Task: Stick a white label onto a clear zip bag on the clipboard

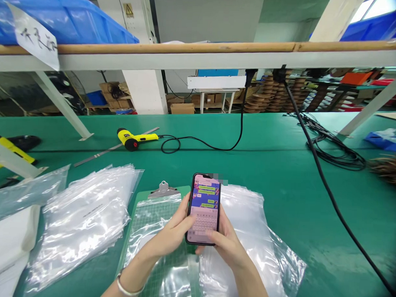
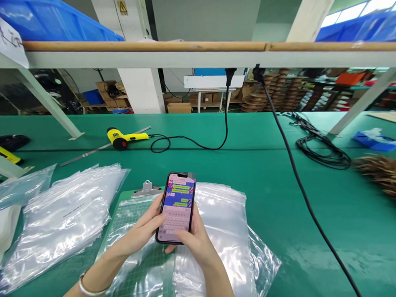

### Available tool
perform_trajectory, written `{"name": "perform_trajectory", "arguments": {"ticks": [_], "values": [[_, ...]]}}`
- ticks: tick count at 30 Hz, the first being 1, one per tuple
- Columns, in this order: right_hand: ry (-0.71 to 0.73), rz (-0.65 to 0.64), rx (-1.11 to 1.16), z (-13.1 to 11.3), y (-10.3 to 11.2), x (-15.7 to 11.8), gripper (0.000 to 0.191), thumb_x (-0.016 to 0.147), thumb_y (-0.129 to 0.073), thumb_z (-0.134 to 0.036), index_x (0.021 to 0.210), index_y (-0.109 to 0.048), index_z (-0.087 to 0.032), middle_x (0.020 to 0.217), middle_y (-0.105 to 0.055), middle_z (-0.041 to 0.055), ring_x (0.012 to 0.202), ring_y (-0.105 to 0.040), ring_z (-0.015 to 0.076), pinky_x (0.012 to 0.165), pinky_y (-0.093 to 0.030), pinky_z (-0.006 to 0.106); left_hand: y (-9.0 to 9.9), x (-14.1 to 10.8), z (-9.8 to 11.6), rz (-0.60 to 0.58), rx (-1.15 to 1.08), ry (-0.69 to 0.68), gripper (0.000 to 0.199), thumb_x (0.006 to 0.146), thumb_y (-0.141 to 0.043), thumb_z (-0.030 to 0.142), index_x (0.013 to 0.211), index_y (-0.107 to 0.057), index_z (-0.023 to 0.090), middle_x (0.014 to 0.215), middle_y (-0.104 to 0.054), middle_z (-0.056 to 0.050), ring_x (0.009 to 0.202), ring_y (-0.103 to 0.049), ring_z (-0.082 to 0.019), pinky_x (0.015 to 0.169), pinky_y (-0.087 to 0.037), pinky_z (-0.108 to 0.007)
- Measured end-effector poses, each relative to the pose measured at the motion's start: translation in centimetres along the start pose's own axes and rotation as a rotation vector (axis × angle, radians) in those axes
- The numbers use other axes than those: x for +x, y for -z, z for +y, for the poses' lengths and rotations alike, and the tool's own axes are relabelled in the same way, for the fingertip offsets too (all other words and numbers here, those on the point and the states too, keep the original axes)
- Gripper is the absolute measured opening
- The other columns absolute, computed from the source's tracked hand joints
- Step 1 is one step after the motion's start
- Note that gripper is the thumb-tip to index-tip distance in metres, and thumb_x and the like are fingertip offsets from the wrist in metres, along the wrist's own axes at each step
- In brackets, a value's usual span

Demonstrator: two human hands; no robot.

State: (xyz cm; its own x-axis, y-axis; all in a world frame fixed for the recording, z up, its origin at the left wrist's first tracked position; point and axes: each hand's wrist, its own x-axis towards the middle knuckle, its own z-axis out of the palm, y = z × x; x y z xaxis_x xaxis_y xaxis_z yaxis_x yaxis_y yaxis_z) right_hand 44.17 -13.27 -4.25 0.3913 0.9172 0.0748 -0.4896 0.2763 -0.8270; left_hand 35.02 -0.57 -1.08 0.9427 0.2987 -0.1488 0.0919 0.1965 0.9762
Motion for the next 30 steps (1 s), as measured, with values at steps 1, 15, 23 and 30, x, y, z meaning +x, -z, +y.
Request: {"name": "perform_trajectory", "arguments": {"ticks": [1,15,23,30], "values": [[0.0,-0.003,0.004,0.0,0.0,0.0,0.076,0.075,-0.067,-0.027,0.136,-0.022,-0.028,0.122,-0.053,0.0111,0.09,-0.063,0.0226,0.055,-0.057,0.028,0.0,0.0,0.0,0.038,0.039,-0.012,0.058,0.084,-0.045,0.038,0.138,-0.026,0.029,0.144,-0.033,-0.001,0.13,-0.036,-0.015,0.105,-0.042,-0.023],[-0.059,0.072,-0.021,-0.3,-0.4,0.1,0.058,0.086,-0.055,-0.037,0.135,-0.026,-0.031,0.121,-0.054,0.0096,0.082,-0.064,0.0205,0.051,-0.056,0.028,-0.7,-0.2,0.2,-0.18,-0.109,0.003,0.09,0.074,-0.059,0.027,0.14,0.002,0.036,0.135,-0.043,-0.011,0.074,-0.06,-0.01,0.055,-0.051,-0.019],[-0.004,-0.021,-0.016,0.0,-0.1,-0.1,0.081,0.077,-0.064,-0.026,0.141,-0.014,-0.032,0.124,-0.052,0.0111,0.087,-0.063,0.0212,0.057,-0.057,0.029,0.2,-0.2,-0.4,-0.144,-0.074,-0.063,0.09,0.074,-0.061,0.029,0.143,-0.004,0.026,0.137,-0.041,-0.01,0.122,-0.046,-0.021,0.094,-0.05,-0.03],[-0.089,-0.135,0.175,-0.6,0.0,-0.2,0.084,0.073,-0.06,-0.017,0.141,-0.013,-0.033,0.128,-0.052,0.0095,0.096,-0.061,0.0236,0.067,-0.056,0.036,0.5,-0.4,-0.4,-0.131,-0.098,-0.03,0.093,0.072,-0.065,0.037,0.143,-0.006,0.027,0.133,-0.046,-0.01,0.11,-0.053,-0.018,0.085,-0.051,-0.024]]}}
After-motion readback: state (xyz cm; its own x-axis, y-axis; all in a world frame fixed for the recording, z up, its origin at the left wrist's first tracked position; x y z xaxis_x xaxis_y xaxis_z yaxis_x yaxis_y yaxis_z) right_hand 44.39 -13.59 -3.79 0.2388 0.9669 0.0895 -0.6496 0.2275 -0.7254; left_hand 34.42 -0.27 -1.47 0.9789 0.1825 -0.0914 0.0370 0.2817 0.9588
